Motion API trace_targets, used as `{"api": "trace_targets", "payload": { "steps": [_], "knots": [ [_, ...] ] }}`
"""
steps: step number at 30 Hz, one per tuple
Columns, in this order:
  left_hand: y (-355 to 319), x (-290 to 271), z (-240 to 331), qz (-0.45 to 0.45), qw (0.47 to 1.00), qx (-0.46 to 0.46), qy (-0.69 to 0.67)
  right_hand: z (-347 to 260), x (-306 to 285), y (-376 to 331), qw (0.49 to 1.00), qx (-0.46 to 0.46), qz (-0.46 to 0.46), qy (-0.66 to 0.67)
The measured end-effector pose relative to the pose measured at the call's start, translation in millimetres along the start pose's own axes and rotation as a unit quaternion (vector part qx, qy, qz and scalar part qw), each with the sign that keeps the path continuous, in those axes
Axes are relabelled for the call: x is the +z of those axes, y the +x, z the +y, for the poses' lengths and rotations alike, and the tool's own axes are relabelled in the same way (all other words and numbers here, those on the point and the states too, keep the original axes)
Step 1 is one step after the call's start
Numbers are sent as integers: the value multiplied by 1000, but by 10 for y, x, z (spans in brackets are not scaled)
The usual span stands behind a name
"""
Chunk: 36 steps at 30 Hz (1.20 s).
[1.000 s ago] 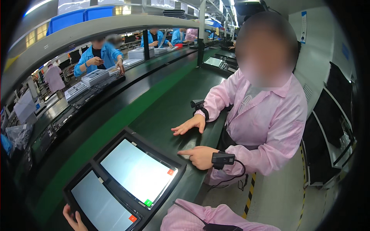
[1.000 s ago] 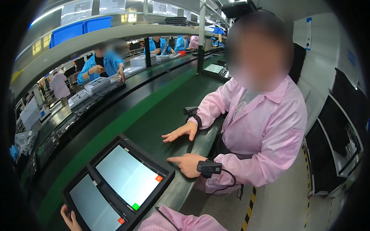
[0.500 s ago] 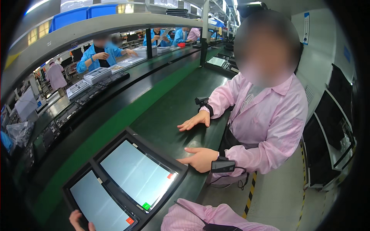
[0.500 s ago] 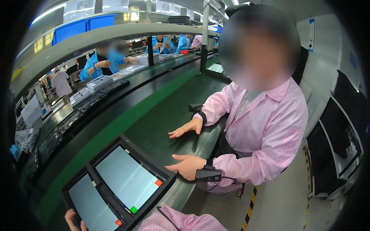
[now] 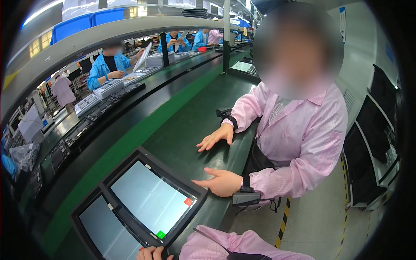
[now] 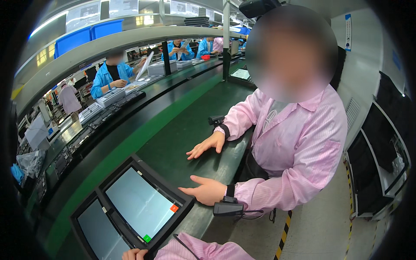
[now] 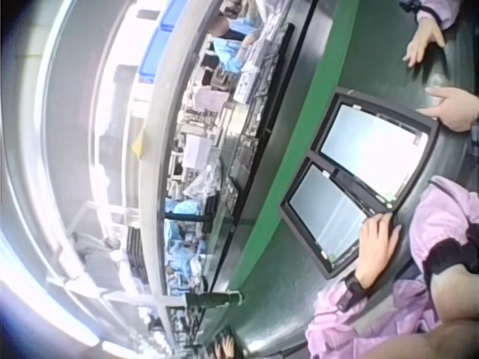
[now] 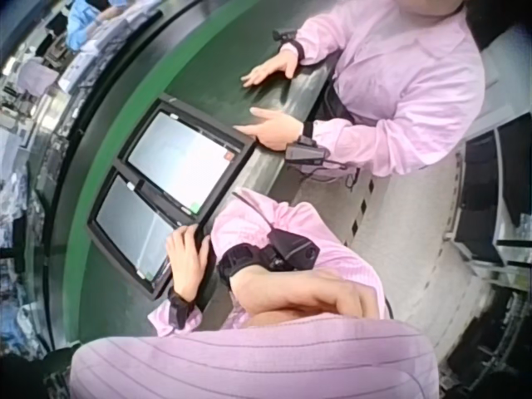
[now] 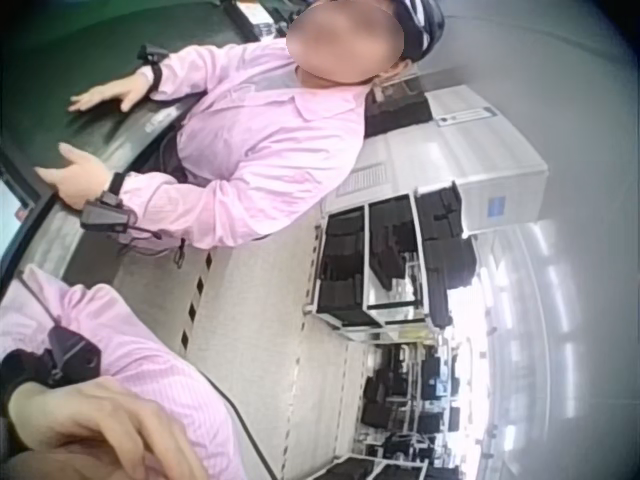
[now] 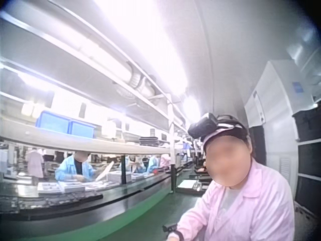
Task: Testing touchscreen tablets on an electronics assembly line.
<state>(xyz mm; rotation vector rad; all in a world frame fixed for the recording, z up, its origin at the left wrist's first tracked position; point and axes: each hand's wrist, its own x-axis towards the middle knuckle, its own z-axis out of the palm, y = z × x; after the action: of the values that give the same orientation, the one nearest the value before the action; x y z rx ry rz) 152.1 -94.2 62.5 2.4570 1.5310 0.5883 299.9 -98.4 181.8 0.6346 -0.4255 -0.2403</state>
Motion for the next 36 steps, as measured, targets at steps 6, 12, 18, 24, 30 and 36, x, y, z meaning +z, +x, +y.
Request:
{"api": "trace_targets", "payload": {
  "steps": [6,12,18,24,30,36],
  "knots": [
    [73,21,-34,16,1000,-8,3,7,-11,28,1000,8,6,0],
    [105,6,-95,30,999,-21,-1,12,-19,29,1000,17,7,-1],
    [108,31,-115,35,999,-12,29,2,-36,29,1000,25,6,-3],
    [127,60,-140,35,998,32,43,-12,-53,31,999,34,9,-4],
    [119,69,-164,37,998,40,44,-12,-45,46,999,34,8,-9],
    [116,76,-175,37,997,43,49,-17,-32,44,999,34,9,-8]
  ]
}}
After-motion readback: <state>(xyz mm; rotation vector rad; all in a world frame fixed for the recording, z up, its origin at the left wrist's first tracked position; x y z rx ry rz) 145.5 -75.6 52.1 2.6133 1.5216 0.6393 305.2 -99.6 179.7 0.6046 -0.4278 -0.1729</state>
